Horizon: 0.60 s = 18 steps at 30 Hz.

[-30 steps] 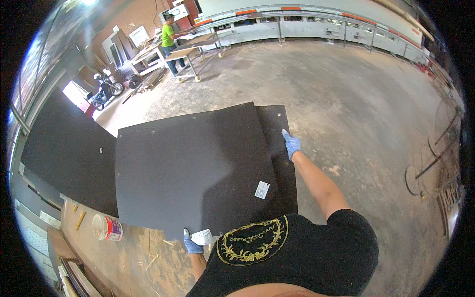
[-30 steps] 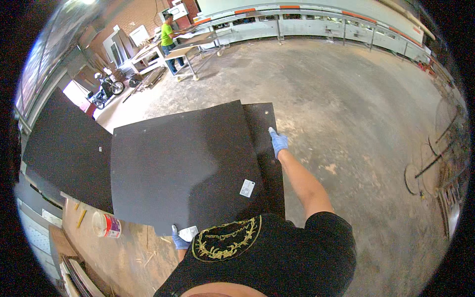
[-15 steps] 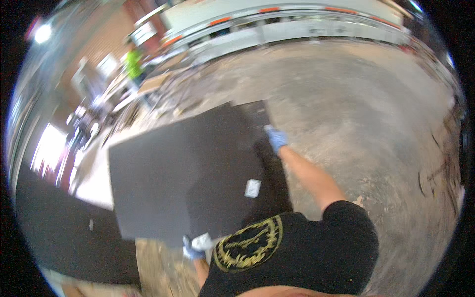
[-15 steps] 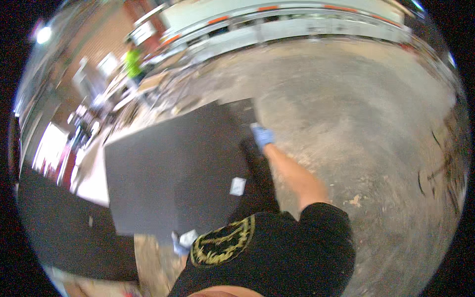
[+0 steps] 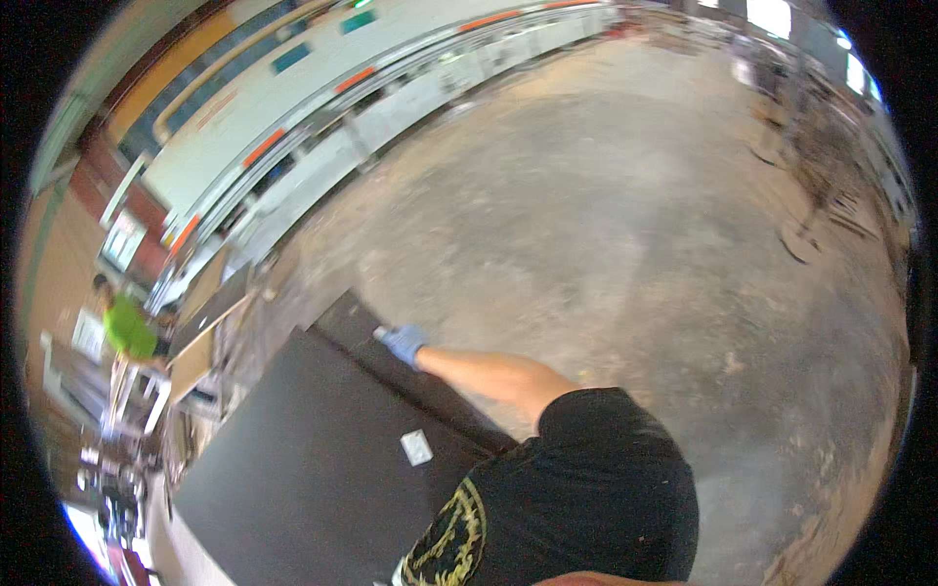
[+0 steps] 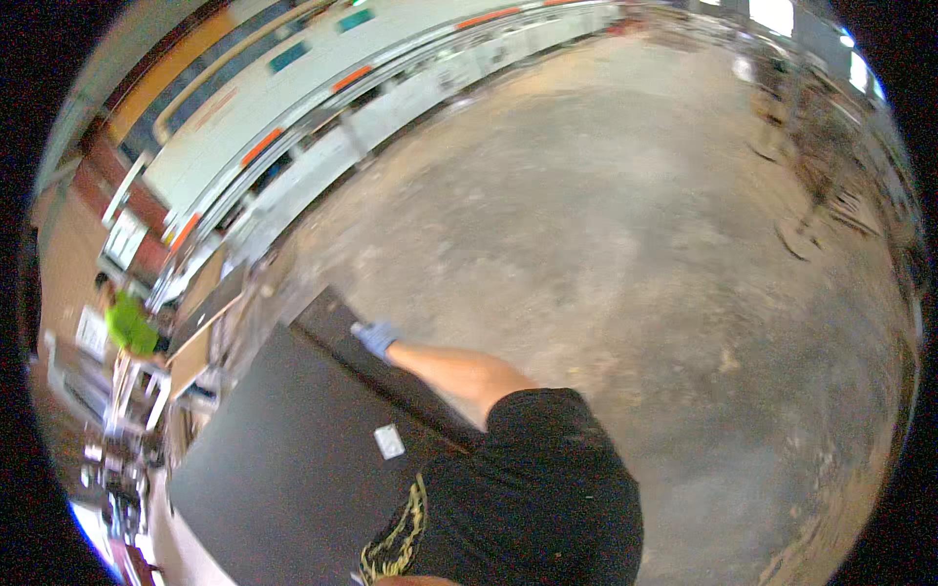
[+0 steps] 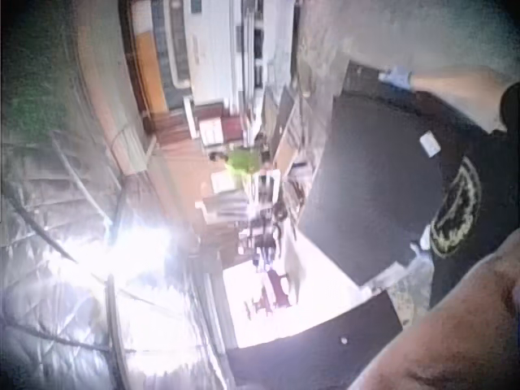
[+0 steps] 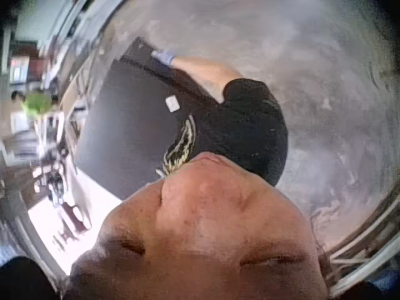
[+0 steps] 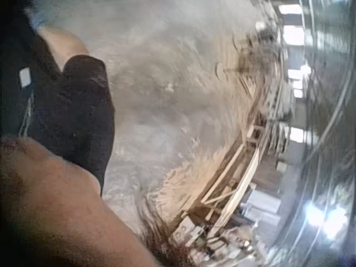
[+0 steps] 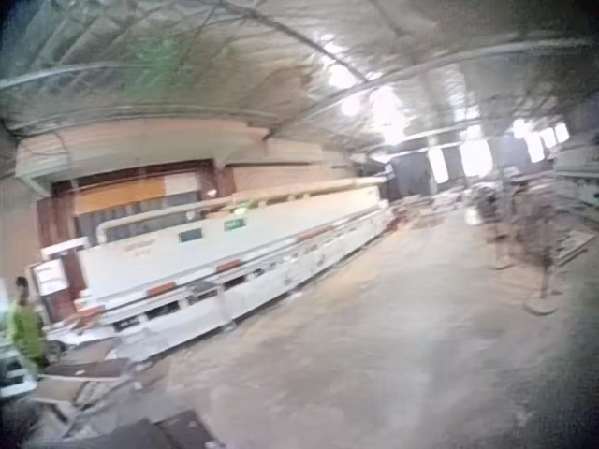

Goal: The person moves several dark rectangular panels from a machine to a workbench, then applies small white labels to each panel using a handheld label printer. The person handles the panels one at a time, places them on the bench, prints a label, and sticks it onto the panel surface.

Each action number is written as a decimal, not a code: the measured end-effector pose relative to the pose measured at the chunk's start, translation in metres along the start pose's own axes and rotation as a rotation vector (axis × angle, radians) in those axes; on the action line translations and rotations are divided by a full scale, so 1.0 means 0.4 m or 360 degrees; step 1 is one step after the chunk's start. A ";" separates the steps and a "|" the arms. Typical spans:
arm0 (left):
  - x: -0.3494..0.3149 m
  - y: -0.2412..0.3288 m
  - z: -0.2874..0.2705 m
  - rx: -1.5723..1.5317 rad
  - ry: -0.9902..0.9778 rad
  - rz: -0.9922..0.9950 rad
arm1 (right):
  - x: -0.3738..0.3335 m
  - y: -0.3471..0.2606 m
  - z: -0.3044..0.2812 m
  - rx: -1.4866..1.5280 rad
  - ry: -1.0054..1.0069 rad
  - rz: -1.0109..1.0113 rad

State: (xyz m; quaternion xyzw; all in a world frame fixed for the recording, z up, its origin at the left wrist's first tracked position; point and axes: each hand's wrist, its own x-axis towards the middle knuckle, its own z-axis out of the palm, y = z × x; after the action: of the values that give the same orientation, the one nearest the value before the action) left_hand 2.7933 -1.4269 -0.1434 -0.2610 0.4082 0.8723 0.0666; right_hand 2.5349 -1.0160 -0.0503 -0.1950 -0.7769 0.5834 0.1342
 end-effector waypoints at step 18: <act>0.858 0.475 0.039 -0.0446 -0.0336 0.0154 | 0.569 -0.089 0.358 0.0300 0.0513 0.0138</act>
State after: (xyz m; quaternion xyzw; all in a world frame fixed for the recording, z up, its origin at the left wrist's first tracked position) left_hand 2.4311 -1.5736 -0.1812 -0.1545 0.2855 0.9454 0.0300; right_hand 2.2651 -1.0424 -0.0609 -0.3058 -0.6782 0.6201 0.2491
